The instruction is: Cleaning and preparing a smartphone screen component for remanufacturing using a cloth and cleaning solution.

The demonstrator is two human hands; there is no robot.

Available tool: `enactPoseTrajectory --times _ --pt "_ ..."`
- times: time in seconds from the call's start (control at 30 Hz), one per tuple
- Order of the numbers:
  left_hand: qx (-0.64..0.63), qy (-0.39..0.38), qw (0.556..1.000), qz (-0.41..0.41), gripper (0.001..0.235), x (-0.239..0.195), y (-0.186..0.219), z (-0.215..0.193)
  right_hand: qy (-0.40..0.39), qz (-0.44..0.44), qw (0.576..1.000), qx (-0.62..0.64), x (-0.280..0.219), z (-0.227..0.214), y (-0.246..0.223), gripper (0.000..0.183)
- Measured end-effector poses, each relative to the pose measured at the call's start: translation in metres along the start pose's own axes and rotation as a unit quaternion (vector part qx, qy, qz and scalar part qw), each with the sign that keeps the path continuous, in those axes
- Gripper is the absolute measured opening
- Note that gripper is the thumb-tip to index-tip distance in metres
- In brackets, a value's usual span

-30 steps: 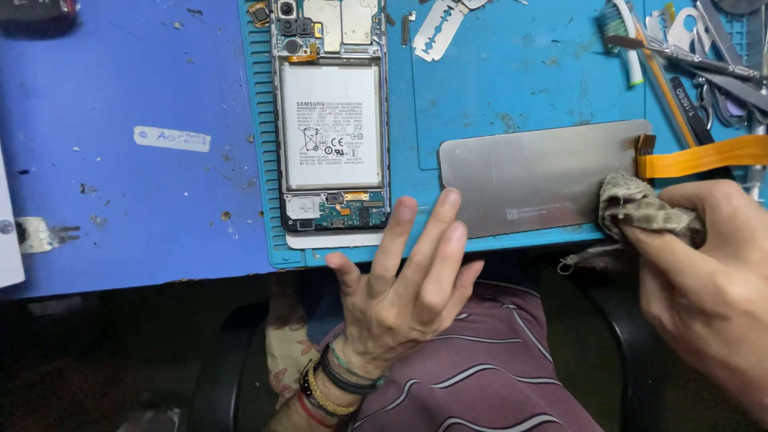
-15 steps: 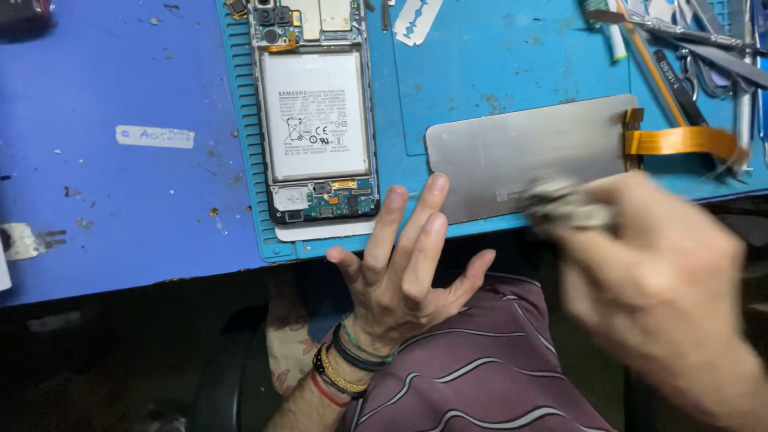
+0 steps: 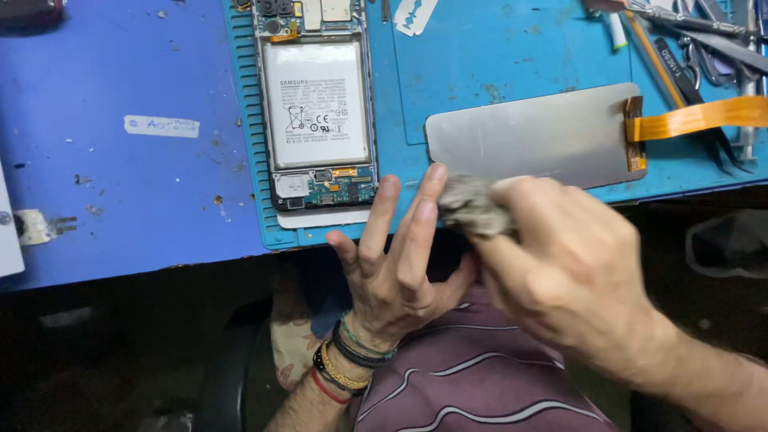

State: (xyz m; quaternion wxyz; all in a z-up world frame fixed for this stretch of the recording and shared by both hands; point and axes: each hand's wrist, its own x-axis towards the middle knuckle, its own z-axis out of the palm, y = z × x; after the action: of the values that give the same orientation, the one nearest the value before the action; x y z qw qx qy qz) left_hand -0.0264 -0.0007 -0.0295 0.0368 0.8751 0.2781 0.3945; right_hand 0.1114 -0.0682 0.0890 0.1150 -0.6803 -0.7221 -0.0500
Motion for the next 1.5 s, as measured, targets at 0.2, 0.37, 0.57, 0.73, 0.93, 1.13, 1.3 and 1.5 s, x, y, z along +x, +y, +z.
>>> enactPoseTrajectory --times 0.2,0.37,0.57,0.73,0.93,1.13,1.3,1.5 --pt "-0.009 -0.02 1.0 0.004 0.073 -0.003 -0.007 0.001 -0.112 0.152 0.971 -0.146 -0.04 -0.027 0.044 0.023" --pt "-0.007 -0.009 1.0 0.004 0.066 -0.002 -0.002 0.001 -0.013 0.051 0.994 -0.095 -0.004 -0.001 0.015 0.019" --pt "0.045 -0.032 0.998 0.03 0.06 -0.007 -0.007 0.003 -0.024 0.105 0.994 -0.021 -0.031 -0.012 0.05 0.025" --pt "0.059 -0.019 0.997 0.053 0.047 -0.018 -0.012 0.012 -0.034 0.133 0.989 -0.053 -0.006 -0.008 0.028 0.032" --pt "0.057 0.033 0.995 0.077 0.047 -0.021 -0.018 0.023 -0.041 0.015 0.999 -0.03 -0.008 -0.007 0.042 0.025" --pt "0.061 0.054 0.991 0.11 0.038 -0.026 -0.027 0.032 -0.061 0.15 0.976 -0.148 -0.004 -0.001 0.029 0.024" --pt "0.079 0.046 0.99 0.104 0.039 -0.022 -0.025 0.024 -0.006 -0.005 0.999 -0.044 0.028 0.005 0.021 0.014" --pt "0.049 0.055 0.994 0.083 0.041 -0.019 -0.02 0.024 -0.055 0.121 0.969 -0.21 -0.004 -0.003 0.036 0.022"
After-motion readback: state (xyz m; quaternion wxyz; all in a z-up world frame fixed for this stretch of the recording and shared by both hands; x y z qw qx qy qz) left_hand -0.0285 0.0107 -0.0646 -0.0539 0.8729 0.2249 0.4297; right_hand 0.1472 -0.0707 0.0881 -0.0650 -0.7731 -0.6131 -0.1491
